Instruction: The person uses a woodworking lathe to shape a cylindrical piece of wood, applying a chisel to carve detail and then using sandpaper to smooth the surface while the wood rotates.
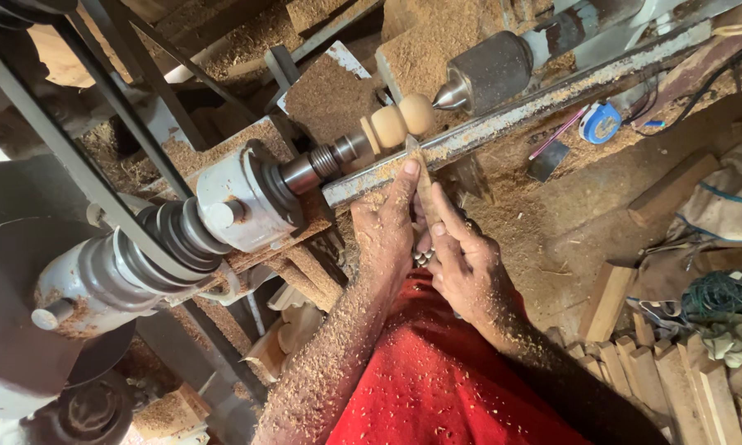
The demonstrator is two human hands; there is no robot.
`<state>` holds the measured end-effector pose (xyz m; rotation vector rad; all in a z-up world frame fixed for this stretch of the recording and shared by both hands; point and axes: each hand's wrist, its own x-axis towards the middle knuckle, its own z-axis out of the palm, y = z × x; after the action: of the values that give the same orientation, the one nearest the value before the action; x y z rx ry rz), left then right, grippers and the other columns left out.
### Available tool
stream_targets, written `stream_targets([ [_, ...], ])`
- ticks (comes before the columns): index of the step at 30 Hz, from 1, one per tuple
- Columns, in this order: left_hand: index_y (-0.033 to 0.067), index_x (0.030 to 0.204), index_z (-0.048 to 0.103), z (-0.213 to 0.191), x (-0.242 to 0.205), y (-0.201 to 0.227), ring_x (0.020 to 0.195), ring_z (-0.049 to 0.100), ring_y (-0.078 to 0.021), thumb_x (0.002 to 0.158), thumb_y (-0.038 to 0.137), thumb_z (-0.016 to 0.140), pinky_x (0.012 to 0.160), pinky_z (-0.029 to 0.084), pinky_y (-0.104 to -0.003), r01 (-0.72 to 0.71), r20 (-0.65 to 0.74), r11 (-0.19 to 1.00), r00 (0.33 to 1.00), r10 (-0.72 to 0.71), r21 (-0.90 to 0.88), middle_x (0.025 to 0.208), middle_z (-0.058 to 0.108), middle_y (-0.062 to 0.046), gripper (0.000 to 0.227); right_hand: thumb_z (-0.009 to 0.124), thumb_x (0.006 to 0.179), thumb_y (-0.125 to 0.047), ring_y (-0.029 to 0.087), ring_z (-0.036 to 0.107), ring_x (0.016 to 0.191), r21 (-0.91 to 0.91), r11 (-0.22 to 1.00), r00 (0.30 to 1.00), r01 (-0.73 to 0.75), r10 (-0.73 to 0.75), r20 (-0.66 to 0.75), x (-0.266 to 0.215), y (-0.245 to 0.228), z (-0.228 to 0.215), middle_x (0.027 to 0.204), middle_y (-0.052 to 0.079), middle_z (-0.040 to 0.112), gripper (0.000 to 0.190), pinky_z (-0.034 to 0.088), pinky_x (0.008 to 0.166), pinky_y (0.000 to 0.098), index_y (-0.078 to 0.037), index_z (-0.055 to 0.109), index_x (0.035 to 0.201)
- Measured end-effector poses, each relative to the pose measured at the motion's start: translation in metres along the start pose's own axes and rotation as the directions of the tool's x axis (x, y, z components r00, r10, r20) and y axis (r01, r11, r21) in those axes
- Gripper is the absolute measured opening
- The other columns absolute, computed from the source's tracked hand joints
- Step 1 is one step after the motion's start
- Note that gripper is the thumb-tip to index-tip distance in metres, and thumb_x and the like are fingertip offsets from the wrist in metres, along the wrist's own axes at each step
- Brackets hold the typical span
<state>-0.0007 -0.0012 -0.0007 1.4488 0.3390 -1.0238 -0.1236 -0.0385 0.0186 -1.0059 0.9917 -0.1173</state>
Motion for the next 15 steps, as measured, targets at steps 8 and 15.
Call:
stream_targets([
  [8, 0.0006, 0.082, 0.074, 0.002, 0.003, -0.01, 0.054, 0.06, -0.0117, 0.093, 0.032, 0.073, 0.046, 0.048, -0.027, -0.033, -0.001, 0.997, 0.999, 0.034, -0.064, 0.066, 0.067, -0.004, 0.034, 0.051, 0.106, -0.016, 0.002, 0.039, 0.054, -0.046, 0.999, 1.0, -0.001, 0.001, -0.001, 0.001, 0.0, -0.008, 0.084, -0.004, 0.052, 0.053, 0.034, 0.044, 0.0177, -0.031, 0.045, 0.156],
  [15, 0.0085, 0.087, 0.065, -0.014, -0.017, -0.011, 0.051, 0.057, -0.0099, 0.105, 0.043, 0.049, 0.045, 0.048, -0.027, -0.338, 0.323, 0.899, 0.915, 0.244, 0.279, 0.063, 0.061, -0.002, 0.043, 0.044, 0.106, -0.008, 0.004, 0.042, 0.048, -0.153, 0.988, 1.0, 0.013, -0.014, -0.005, -0.002, -0.007, -0.002, 0.069, -0.002, 0.047, 0.058, 0.038, 0.04, 0.0214, -0.032, 0.042, 0.158],
])
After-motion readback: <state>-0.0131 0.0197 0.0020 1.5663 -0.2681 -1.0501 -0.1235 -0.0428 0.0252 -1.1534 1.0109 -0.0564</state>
